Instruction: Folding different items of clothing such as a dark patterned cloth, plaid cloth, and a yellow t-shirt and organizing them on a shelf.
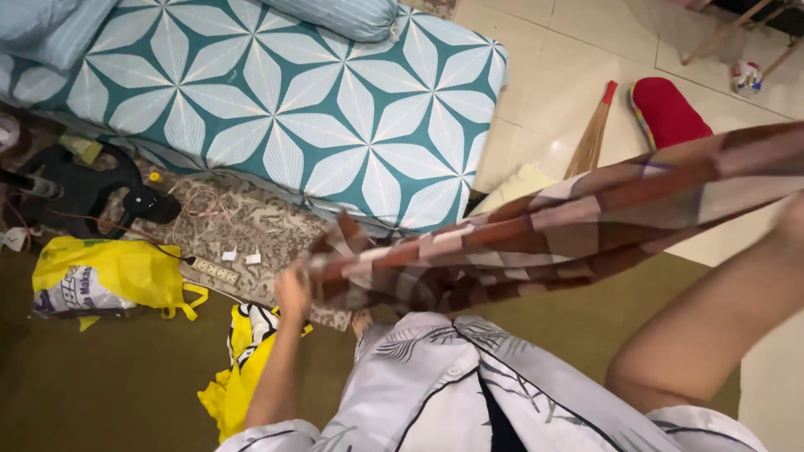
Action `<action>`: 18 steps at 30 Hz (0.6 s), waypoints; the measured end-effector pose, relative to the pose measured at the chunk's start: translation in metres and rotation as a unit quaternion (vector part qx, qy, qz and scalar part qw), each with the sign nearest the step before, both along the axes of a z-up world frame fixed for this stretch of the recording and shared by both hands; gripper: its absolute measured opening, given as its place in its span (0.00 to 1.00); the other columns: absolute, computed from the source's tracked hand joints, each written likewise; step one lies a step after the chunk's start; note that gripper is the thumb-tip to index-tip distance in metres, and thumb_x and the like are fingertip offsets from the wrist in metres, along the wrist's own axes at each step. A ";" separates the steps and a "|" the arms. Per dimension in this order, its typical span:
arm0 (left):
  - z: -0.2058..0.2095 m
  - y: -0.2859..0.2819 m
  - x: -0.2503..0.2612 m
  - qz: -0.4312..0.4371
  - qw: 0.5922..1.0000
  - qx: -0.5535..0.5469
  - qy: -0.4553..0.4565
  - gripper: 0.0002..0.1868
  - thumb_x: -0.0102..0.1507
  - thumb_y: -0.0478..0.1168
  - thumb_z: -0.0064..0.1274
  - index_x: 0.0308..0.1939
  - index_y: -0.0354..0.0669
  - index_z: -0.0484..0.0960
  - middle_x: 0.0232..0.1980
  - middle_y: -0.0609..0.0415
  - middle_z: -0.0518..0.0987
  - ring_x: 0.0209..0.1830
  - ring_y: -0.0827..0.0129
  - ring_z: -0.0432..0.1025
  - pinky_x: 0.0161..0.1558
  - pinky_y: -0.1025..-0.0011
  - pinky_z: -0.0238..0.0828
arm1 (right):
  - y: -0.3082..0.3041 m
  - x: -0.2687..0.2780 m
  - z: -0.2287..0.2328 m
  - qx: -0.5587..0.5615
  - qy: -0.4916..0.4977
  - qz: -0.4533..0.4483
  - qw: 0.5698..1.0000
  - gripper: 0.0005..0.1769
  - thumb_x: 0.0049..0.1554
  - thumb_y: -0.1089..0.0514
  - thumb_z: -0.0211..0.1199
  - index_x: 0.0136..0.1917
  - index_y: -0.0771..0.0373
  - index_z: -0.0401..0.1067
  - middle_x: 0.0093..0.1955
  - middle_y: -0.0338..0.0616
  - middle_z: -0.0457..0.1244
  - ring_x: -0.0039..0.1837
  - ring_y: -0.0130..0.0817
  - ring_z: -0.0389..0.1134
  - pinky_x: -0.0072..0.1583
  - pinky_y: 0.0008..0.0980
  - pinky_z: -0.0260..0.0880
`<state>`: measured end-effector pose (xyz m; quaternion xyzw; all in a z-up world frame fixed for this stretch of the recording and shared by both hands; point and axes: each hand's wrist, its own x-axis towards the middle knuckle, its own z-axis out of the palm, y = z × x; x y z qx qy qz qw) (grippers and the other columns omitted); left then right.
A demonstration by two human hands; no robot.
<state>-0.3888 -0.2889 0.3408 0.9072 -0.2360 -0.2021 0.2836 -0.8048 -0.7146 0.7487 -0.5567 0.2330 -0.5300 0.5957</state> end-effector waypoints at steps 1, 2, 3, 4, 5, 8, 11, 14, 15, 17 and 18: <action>0.024 -0.022 0.008 -0.018 0.990 -0.129 -0.054 0.16 0.61 0.39 0.57 0.53 0.49 0.85 0.43 0.42 0.84 0.43 0.47 0.79 0.45 0.55 0.74 | 0.003 0.002 -0.010 -0.007 0.011 -0.012 1.000 0.14 0.76 0.50 0.57 0.51 0.62 0.68 0.44 0.41 0.63 0.41 0.28 0.61 0.44 0.26 0.62; 0.050 -0.041 0.019 -0.036 0.961 -0.252 -0.109 0.16 0.62 0.39 0.56 0.54 0.43 0.84 0.45 0.44 0.84 0.43 0.49 0.79 0.44 0.59 0.75 | 0.007 0.006 -0.022 -0.012 0.021 -0.024 0.999 0.15 0.76 0.49 0.57 0.51 0.61 0.68 0.43 0.41 0.63 0.40 0.28 0.61 0.43 0.26 0.61; 0.108 -0.065 0.029 -0.034 0.962 -0.249 -0.110 0.16 0.62 0.39 0.56 0.54 0.43 0.84 0.45 0.44 0.84 0.43 0.49 0.79 0.44 0.59 0.75 | 0.020 0.013 -0.033 -0.016 0.031 -0.035 0.999 0.16 0.75 0.48 0.57 0.50 0.61 0.68 0.42 0.40 0.62 0.39 0.27 0.60 0.41 0.25 0.60; 0.154 -0.090 0.016 -0.110 0.944 -0.287 -0.120 0.13 0.63 0.39 0.57 0.51 0.44 0.85 0.43 0.44 0.84 0.41 0.50 0.80 0.42 0.60 0.75 | 0.036 0.031 -0.041 -0.022 0.039 -0.048 0.998 0.17 0.75 0.47 0.57 0.50 0.61 0.68 0.41 0.40 0.62 0.37 0.27 0.59 0.40 0.25 0.60; 0.195 -0.113 -0.013 -0.184 0.920 -0.322 -0.128 0.10 0.63 0.40 0.58 0.47 0.44 0.86 0.41 0.44 0.85 0.39 0.52 0.81 0.41 0.61 0.76 | 0.053 0.061 -0.044 -0.027 0.047 -0.061 0.997 0.17 0.75 0.46 0.57 0.50 0.60 0.68 0.40 0.40 0.61 0.36 0.27 0.59 0.38 0.25 0.59; 0.271 -0.159 -0.061 -0.239 0.894 -0.373 -0.073 0.07 0.64 0.39 0.59 0.45 0.44 0.86 0.40 0.47 0.85 0.37 0.55 0.82 0.39 0.64 0.76 | 0.082 0.107 -0.084 -0.172 0.404 -0.005 0.899 0.11 0.65 0.54 0.64 0.51 0.65 0.72 0.42 0.42 0.63 0.46 0.32 0.63 0.48 0.30 0.65; 0.299 -0.177 -0.088 -0.294 0.870 -0.395 -0.016 0.07 0.65 0.39 0.60 0.46 0.45 0.86 0.41 0.48 0.85 0.39 0.55 0.82 0.40 0.65 0.77 | 0.156 0.169 -0.059 -0.199 0.444 0.129 0.864 0.33 0.41 0.57 0.83 0.53 0.66 0.67 0.42 0.45 0.65 0.42 0.33 0.66 0.44 0.32 0.67; 0.331 -0.170 -0.088 -0.314 0.885 -0.338 0.063 0.16 0.60 0.43 0.65 0.50 0.46 0.84 0.38 0.47 0.85 0.36 0.54 0.81 0.39 0.63 0.75 | 0.152 0.164 -0.078 -0.180 0.346 0.072 0.918 0.13 0.52 0.69 0.59 0.52 0.66 0.70 0.43 0.44 0.67 0.46 0.31 0.68 0.50 0.31 0.69; 0.316 -0.167 -0.085 -0.313 0.886 -0.337 0.063 0.16 0.60 0.43 0.65 0.50 0.46 0.84 0.38 0.47 0.85 0.36 0.54 0.81 0.39 0.63 0.75 | 0.149 0.158 -0.069 -0.180 0.346 0.073 0.918 0.13 0.52 0.69 0.59 0.52 0.66 0.70 0.43 0.44 0.67 0.46 0.31 0.68 0.50 0.31 0.69; 0.286 -0.162 -0.078 -0.331 0.889 -0.302 0.095 0.28 0.55 0.46 0.68 0.56 0.43 0.79 0.37 0.44 0.84 0.35 0.51 0.80 0.38 0.60 0.73 | 0.142 0.146 -0.053 -0.283 0.301 -0.002 0.911 0.17 0.50 0.72 0.51 0.53 0.67 0.70 0.46 0.45 0.66 0.49 0.31 0.69 0.53 0.31 0.70; 0.244 -0.158 -0.075 -0.330 0.890 -0.301 0.095 0.28 0.55 0.46 0.68 0.56 0.43 0.79 0.37 0.44 0.84 0.35 0.51 0.80 0.38 0.60 0.73 | 0.134 0.133 -0.052 -0.283 0.301 -0.001 0.911 0.17 0.50 0.72 0.51 0.53 0.67 0.70 0.46 0.45 0.66 0.49 0.31 0.69 0.53 0.31 0.70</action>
